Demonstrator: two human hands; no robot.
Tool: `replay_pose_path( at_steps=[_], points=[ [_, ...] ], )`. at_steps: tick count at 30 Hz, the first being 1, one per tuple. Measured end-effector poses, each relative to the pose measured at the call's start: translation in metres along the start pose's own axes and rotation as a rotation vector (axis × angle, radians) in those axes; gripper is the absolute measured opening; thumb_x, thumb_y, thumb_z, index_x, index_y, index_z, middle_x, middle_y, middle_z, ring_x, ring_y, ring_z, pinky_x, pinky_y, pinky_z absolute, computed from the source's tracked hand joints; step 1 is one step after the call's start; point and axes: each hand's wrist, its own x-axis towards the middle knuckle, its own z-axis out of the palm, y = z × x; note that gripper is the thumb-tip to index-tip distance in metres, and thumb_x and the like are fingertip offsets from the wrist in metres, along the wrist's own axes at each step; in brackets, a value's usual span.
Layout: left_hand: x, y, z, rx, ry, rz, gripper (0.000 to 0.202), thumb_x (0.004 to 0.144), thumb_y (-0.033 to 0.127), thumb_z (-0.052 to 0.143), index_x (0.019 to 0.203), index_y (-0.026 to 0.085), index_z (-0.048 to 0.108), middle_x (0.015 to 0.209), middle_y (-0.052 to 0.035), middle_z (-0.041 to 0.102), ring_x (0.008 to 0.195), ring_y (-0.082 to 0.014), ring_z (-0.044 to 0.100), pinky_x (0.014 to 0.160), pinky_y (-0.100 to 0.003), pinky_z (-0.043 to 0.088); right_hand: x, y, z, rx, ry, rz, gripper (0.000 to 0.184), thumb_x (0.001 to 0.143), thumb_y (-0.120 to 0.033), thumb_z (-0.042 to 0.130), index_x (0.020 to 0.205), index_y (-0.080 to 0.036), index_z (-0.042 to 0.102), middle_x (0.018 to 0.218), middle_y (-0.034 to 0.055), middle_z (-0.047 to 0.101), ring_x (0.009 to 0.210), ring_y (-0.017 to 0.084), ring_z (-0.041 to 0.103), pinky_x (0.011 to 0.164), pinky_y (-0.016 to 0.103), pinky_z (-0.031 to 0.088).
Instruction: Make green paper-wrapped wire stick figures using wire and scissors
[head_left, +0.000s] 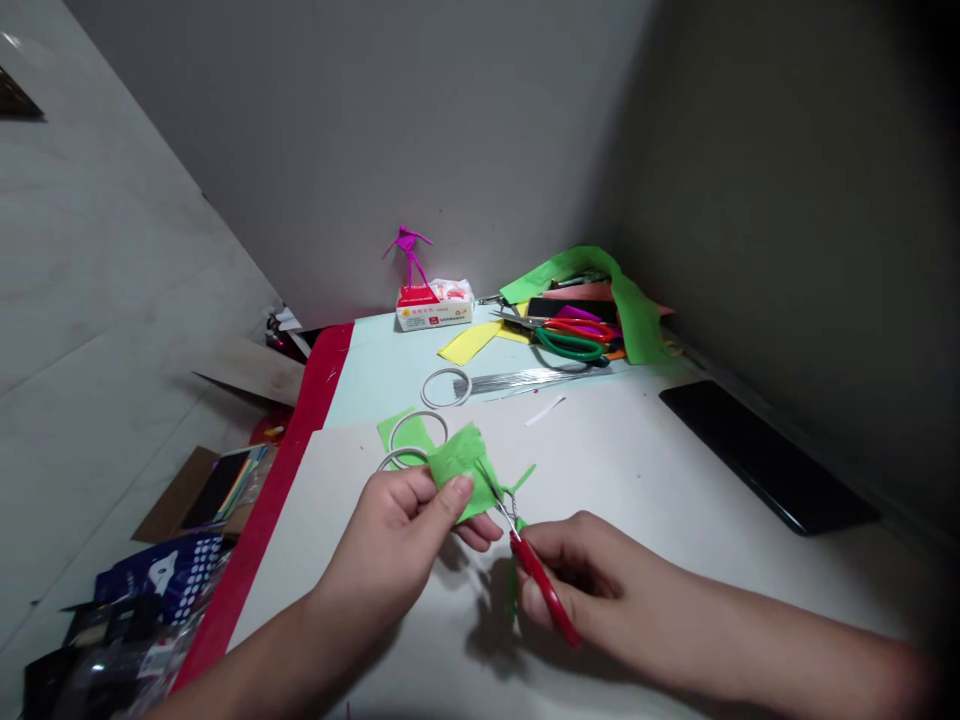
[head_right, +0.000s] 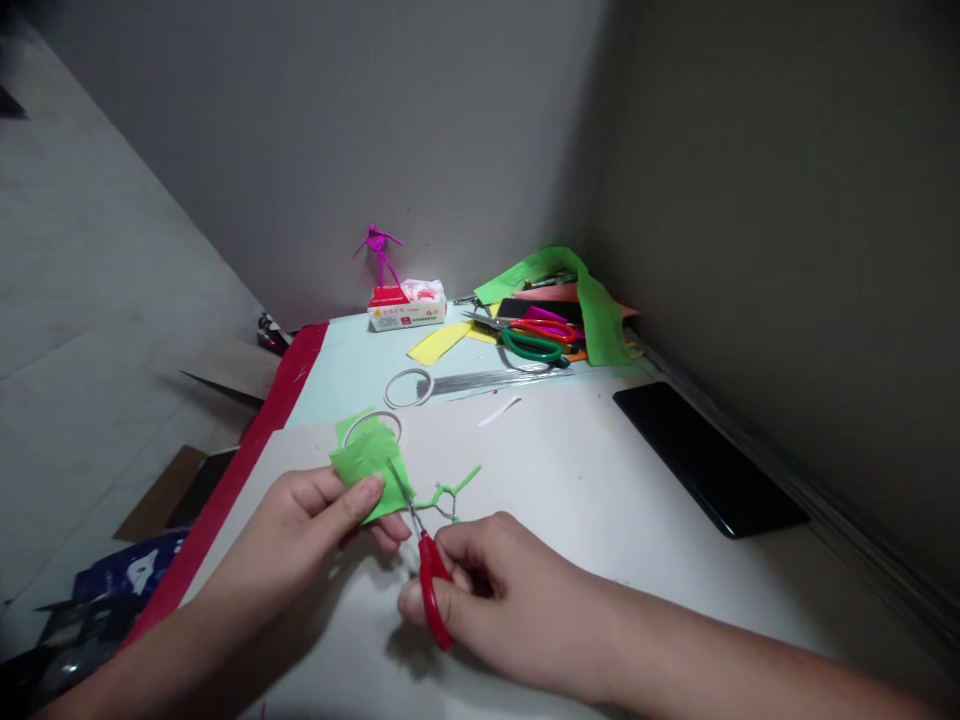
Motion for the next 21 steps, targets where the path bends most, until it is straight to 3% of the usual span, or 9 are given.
replay_pose_path(
  at_steps=[21],
  points=[
    [-0.0025, 0.0017, 0.0023, -0.033, -0.027, 0.002, 0.037, 0.083, 0.038, 0.06, 0.058, 0.014, 0.072, 0.056, -0.0063, 0.068, 0.056, -0.0156, 0.06, 0.06, -0.026, 0.045, 0.0005, 0.0006, 0.0034, 0.057, 0.014, -0.03, 0.038, 0.086, -0.046, 0.049, 0.064, -0.019, 0.037, 0.06, -0.0052, 0.033, 0.057, 0.009, 0.028, 0.051, 0.023, 0.024]
  ],
)
